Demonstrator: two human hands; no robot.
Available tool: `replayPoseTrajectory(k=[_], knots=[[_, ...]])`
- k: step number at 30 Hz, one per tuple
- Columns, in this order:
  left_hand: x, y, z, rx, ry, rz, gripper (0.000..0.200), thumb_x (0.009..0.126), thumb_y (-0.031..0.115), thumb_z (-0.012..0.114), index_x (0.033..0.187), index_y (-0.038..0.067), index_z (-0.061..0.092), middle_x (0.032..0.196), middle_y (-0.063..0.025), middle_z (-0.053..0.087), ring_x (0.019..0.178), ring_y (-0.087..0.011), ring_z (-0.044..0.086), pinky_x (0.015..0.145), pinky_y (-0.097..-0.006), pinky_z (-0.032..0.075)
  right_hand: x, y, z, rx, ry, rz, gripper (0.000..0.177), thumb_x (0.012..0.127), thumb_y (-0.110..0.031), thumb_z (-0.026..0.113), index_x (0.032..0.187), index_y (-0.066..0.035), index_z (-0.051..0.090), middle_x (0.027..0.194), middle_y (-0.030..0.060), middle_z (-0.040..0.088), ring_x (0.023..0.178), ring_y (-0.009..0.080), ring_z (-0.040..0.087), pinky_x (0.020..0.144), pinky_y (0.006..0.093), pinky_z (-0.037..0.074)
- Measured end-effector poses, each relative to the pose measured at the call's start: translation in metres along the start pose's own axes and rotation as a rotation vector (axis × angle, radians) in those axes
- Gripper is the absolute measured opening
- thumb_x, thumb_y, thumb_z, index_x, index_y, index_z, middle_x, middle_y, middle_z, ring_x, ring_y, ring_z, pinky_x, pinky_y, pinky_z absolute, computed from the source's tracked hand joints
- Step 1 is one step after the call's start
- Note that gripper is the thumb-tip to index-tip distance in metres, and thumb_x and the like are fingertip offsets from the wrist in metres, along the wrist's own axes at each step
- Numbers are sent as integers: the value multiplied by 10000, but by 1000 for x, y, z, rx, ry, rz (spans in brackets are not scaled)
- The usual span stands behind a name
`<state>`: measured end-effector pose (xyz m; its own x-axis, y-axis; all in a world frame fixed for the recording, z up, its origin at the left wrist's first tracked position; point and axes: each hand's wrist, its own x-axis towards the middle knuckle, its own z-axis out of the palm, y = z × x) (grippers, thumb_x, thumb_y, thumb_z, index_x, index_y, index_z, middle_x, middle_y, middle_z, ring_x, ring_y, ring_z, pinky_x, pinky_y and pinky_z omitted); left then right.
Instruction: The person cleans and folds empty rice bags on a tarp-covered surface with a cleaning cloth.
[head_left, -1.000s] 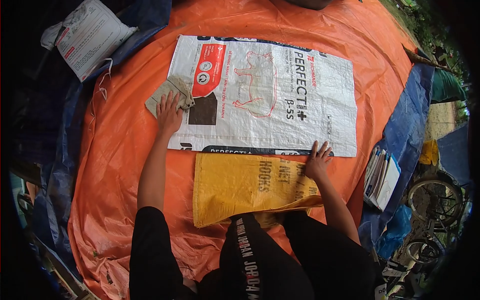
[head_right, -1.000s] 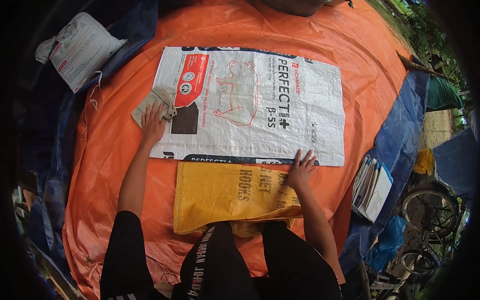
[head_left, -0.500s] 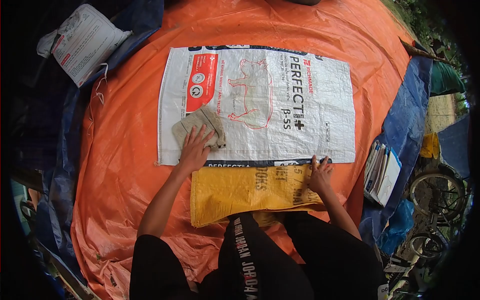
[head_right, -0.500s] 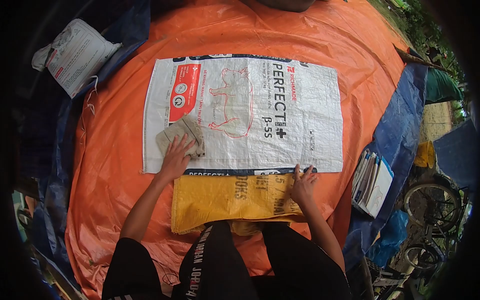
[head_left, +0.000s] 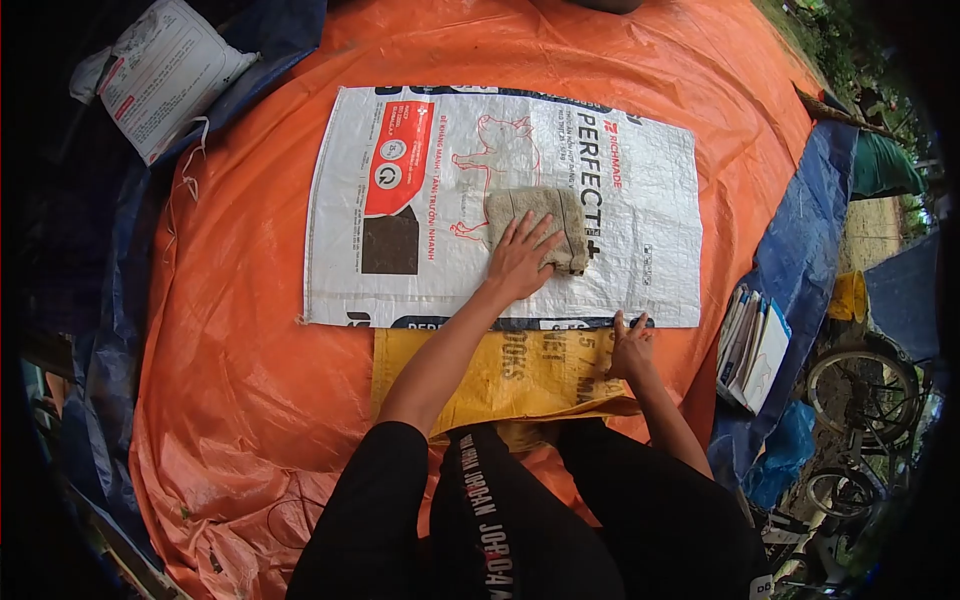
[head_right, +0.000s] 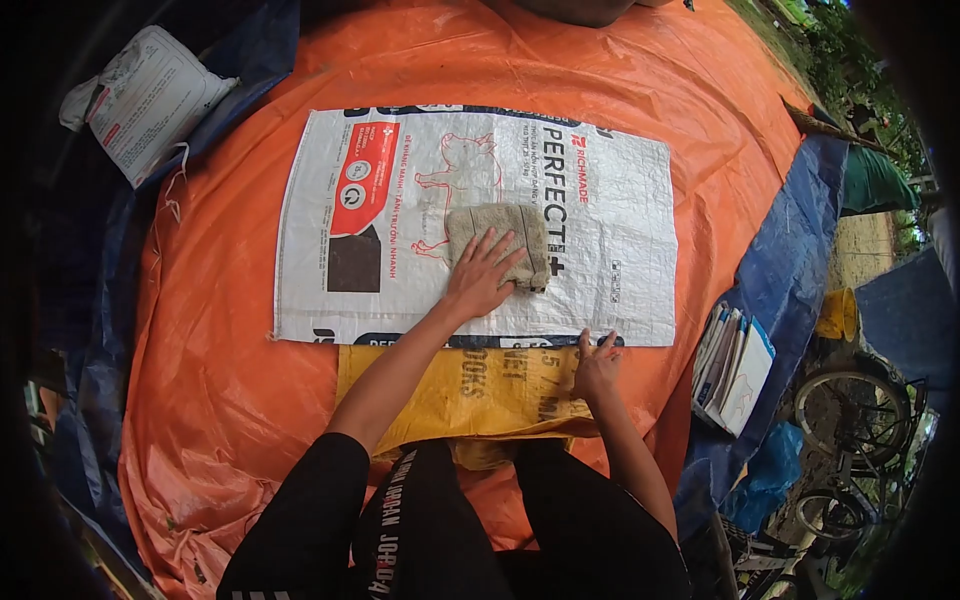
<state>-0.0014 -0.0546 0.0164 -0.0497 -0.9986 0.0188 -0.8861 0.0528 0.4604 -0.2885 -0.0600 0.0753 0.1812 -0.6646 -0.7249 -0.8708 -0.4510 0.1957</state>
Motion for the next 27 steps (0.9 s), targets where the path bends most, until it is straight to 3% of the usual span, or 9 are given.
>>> replayPoseTrajectory(k=[3, 9, 15, 21, 24, 27], knots=[[3, -22, -6, 15, 58, -36, 674, 945, 350, 568, 1573, 245, 345, 1671, -42, 220, 1549, -307, 133, 1264, -470, 94, 3, 0, -2, -35, -52, 34, 1294, 650, -341, 896, 1623, -131, 69, 1512, 515, 111, 1452, 552, 272, 1123, 584, 342], [-18, -77, -34, 77, 117, -111, 671, 938, 340, 565, 1567, 236, 355, 1659, -45, 253, 1535, -296, 185, 1256, -474, 127, 9, 9, 8, -61, -11, 13, 1357, 618, -340, 920, 1629, -154, 34, 1533, 501, 46, 1354, 521, 457, 1078, 538, 411], [-54, -134, -67, 171, 151, -254, 683, 939, 304, 555, 1577, 230, 322, 1659, -69, 253, 1530, -312, 206, 1240, -496, 152, 3, 6, -2, -53, -57, 27, 1385, 619, -352, 925, 1631, -165, -2, 1541, 493, 24, 1117, 450, 664, 921, 477, 504], [-114, -220, -106, 409, 257, -423, 677, 949, 313, 555, 1577, 221, 320, 1649, -72, 276, 1507, -334, 260, 1221, -517, 192, 4, 7, -2, 6, -60, 19, 1354, 656, -366, 904, 1631, -177, -15, 1533, 503, 19, 1000, 415, 711, 841, 456, 527], [-142, -245, -135, 470, 192, -480, 683, 962, 314, 544, 1588, 216, 290, 1659, -77, 251, 1512, -348, 241, 1216, -544, 184, -4, -3, -17, -6, 24, 54, 1041, 721, -333, 846, 1570, -102, 289, 1485, 428, 330, 994, 385, 700, 906, 484, 493], [-153, -253, -142, 485, 169, -516, 685, 973, 312, 534, 1597, 218, 266, 1671, -76, 216, 1522, -358, 210, 1216, -561, 172, 0, -26, -17, 21, 262, -75, 591, 800, -286, 753, 1300, -38, 558, 1236, 257, 599, 1002, 357, 666, 988, 533, 431]])
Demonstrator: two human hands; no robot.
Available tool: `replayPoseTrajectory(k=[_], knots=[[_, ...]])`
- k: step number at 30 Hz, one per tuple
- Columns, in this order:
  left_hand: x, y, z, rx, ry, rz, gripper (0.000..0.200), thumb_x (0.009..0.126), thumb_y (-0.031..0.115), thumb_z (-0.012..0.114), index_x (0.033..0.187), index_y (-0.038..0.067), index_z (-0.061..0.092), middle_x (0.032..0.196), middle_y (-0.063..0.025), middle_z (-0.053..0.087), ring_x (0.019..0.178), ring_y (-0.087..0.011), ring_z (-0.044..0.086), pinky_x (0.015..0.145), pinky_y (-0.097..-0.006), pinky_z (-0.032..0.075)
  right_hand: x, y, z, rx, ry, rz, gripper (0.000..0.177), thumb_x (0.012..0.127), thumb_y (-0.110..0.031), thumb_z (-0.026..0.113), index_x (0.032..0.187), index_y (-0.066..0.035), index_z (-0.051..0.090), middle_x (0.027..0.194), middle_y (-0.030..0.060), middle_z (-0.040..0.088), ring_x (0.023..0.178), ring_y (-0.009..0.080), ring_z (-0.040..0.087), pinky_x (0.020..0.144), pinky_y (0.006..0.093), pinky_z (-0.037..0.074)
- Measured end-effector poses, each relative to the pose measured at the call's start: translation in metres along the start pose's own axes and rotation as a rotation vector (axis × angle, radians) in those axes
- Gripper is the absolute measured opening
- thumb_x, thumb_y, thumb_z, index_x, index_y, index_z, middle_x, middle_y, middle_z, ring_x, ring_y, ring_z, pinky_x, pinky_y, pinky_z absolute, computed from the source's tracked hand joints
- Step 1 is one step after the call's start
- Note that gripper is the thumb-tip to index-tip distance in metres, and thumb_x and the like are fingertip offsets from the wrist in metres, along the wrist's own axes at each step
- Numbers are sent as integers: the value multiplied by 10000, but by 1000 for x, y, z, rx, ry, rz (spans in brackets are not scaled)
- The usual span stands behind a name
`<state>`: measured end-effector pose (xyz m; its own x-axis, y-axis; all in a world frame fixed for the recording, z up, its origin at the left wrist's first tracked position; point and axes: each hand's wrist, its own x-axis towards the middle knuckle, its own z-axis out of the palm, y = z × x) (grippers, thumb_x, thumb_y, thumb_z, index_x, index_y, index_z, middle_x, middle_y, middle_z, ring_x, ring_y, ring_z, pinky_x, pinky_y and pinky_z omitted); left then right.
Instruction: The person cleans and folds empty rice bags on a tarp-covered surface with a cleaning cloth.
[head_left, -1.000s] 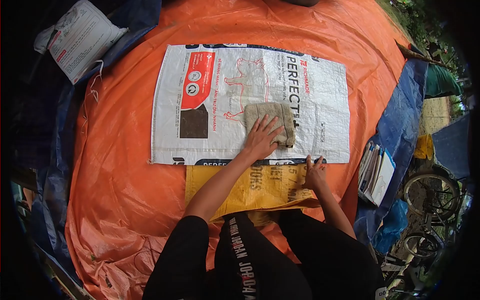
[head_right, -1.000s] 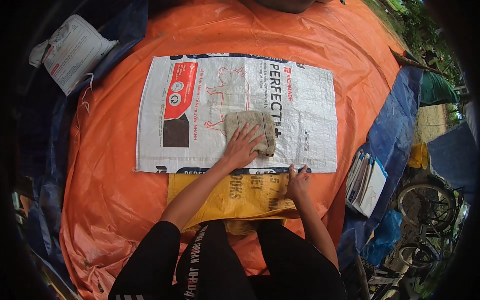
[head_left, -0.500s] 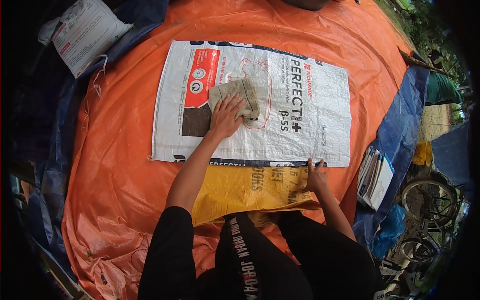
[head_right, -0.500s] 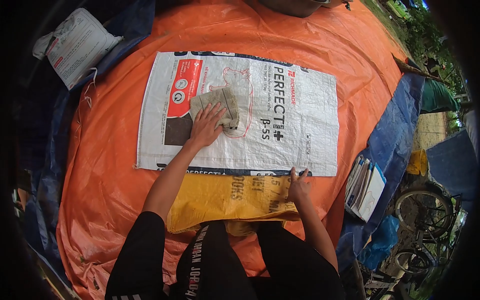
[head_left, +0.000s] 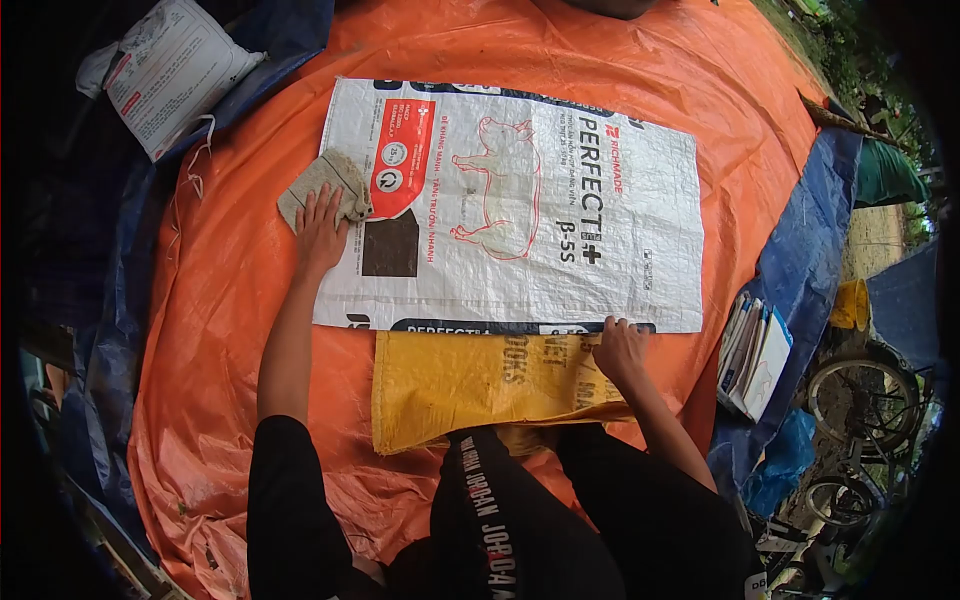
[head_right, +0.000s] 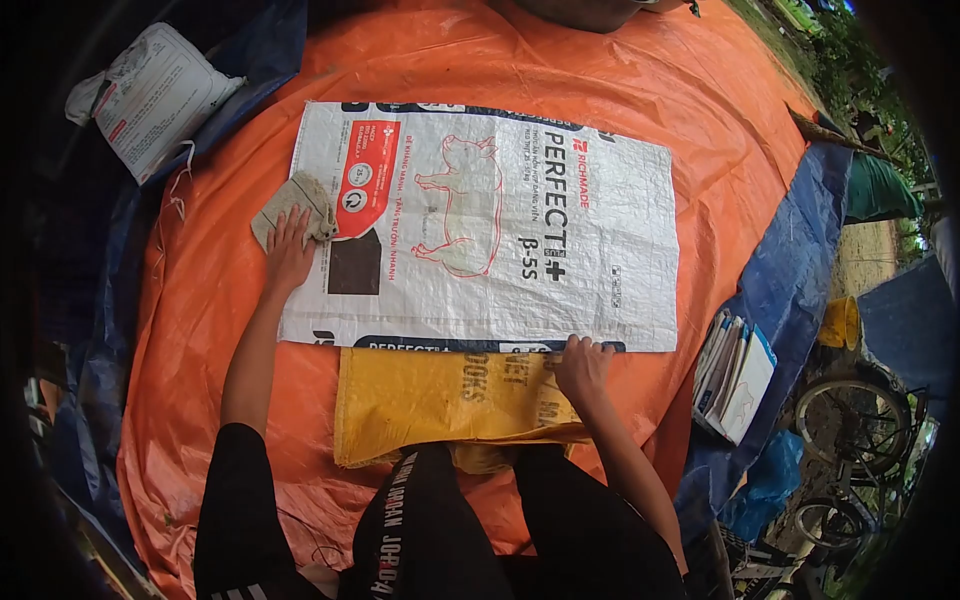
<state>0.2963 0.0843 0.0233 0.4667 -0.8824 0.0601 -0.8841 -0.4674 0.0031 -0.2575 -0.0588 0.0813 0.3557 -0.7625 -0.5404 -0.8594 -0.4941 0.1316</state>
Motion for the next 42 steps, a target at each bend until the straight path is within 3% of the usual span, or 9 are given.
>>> replayPoseTrajectory(k=[1, 6, 15, 20, 21, 25, 26, 30, 42], knots=[[-1, 1, 1, 10, -10, -14, 685, 977, 312, 530, 1599, 219, 259, 1674, -76, 205, 1526, -361, 197, 1218, -563, 167, -11, -22, -14, 89, 198, -81, 348, 822, -216, 673, 1102, -22, 603, 1112, 162, 624, 1049, 337, 624, 1038, 577, 374], [1, 8, -1, 10, -75, -61, 675, 992, 309, 512, 1606, 222, 244, 1684, -79, 169, 1538, -372, 150, 1224, -568, 147, 13, -83, 1, -189, 727, -546, 210, 850, -161, 615, 1034, -62, 612, 994, 135, 620, 934, 287, 626, 975, 511, 424], [-31, 8, -28, -81, -180, 17, 643, 995, 268, 503, 1598, 240, 280, 1680, -104, 178, 1534, -395, 155, 1217, -578, 156, -15, -75, -19, 104, 221, -867, 131, 940, -157, 512, 926, -73, 612, 849, 109, 628, 864, 290, 642, 835, 429, 445], [-93, 40, -36, -201, -246, 68, 620, 981, 230, 500, 1580, 237, 338, 1672, -144, 191, 1529, -435, 140, 1218, -582, 136, -52, -35, -37, 422, -92, -501, 691, 779, -525, 767, 1228, -27, 599, 1334, 229, 542, 1215, 399, 560, 956, 538, 498], [-103, 54, -38, -245, -263, 89, 617, 978, 227, 500, 1576, 235, 348, 1671, -150, 190, 1529, -439, 135, 1218, -582, 128, -47, -24, -37, 450, -178, -339, 1117, 606, -673, 846, 1451, -63, 443, 1556, 319, 269, 1377, 540, 372, 1056, 568, 451], [-132, 137, -43, -394, -347, 251, 622, 958, 219, 540, 1561, 233, 385, 1674, -153, 175, 1537, -433, 102, 1228, -573, 86, -29, 20, 6, 475, -138, 108, 1450, 530, -712, 871, 1623, -180, 81, 1608, 384, -28, 1407, 685, 121, 1073, 653, 386], [-135, 161, -41, -412, -354, 341, 641, 949, 228, 569, 1562, 234, 380, 1676, -146, 165, 1540, -424, 90, 1230, -570, 84, -27, 26, 10, 502, -209, 180, 1608, 482, -711, 891, 1607, -82, -71, 1591, 411, -67, 1415, 689, -36, 1107, 737, 227], [-129, 260, -28, -513, -364, 557, 696, 935, 246, 580, 1582, 268, 323, 1686, -127, 132, 1547, -409, 58, 1234, -581, 73, -6, 28, 24, 433, -294, 157, 1799, 418, -764, 887, 1483, 60, -307, 1459, 555, -173, 1365, 659, -290, 1090, 772, -32], [-42, 342, 6, -541, -186, 550, 655, 937, 299, 551, 1564, 257, 367, 1673, -69, 215, 1545, -331, 153, 1256, -499, 111, 23, 23, 15, 237, -537, 241, 1833, 408, -802, 867, 1417, 129, -348, 1544, 378, -307, 1323, 669, -340, 1042, 830, 26]])
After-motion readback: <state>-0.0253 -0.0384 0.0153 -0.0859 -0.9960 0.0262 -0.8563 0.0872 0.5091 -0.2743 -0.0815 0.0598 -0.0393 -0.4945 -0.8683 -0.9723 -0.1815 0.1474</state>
